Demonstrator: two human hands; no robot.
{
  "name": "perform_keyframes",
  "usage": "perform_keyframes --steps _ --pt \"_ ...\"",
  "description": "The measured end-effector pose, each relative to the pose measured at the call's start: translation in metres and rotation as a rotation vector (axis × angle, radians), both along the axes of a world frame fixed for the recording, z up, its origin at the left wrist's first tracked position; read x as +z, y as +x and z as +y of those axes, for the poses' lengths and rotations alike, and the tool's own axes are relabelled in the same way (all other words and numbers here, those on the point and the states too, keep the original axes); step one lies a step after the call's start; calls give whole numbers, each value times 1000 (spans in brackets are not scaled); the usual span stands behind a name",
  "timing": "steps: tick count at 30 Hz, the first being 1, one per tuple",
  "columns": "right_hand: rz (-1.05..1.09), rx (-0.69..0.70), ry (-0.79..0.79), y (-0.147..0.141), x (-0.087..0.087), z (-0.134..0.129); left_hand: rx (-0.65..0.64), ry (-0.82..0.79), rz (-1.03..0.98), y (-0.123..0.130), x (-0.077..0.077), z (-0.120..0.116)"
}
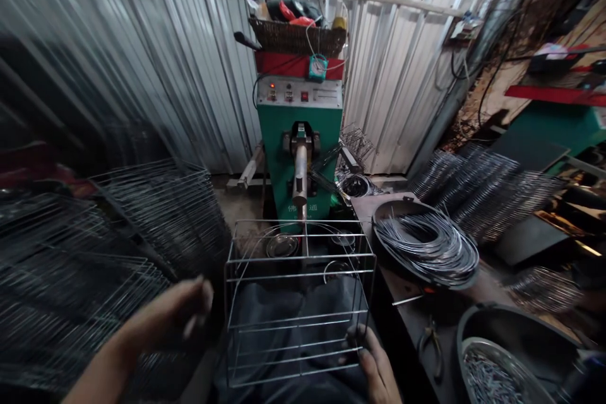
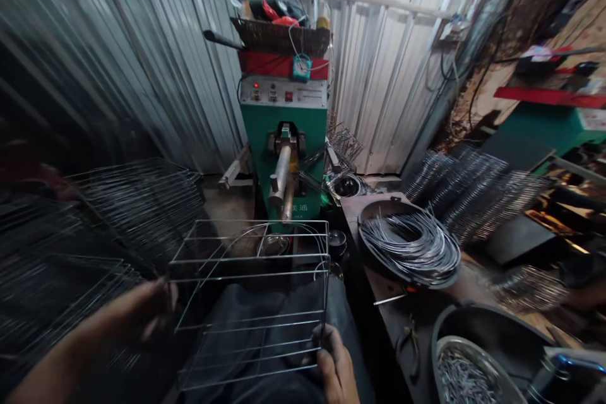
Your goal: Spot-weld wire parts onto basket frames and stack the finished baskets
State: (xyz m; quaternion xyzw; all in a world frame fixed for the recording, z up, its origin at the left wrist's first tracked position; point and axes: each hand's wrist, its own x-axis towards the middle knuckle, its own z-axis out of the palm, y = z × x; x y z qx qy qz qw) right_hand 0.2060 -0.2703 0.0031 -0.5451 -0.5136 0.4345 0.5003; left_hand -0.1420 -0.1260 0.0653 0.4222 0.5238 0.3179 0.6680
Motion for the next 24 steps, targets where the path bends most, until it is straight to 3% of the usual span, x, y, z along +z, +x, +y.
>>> perform_keyframes --steps 2,4,6,8,11,15,19,24 --pt "-18 5 37 -1 9 4 -111 -133 -43 -2 -27 -46" --pt "-17 -4 50 -2 20 6 -95 -149 -91 13 -51 -74" --pt "-5 13 43 -3 30 9 -62 -119 -176 36 -66 -84" --pt "1 33 36 -4 41 10 -55 -91 -260 57 -71 -86" --pt "1 41 29 -5 54 12 -48 -40 -371 77 -63 -89" --pt "-15 32 -9 -4 68 16 44 22 -496 87 -41 -100" --pt "4 36 -21 4 73 21 143 -77 -551 92 -20 -106" --pt "38 44 -13 8 70 25 258 -160 -571 92 -5 -105"
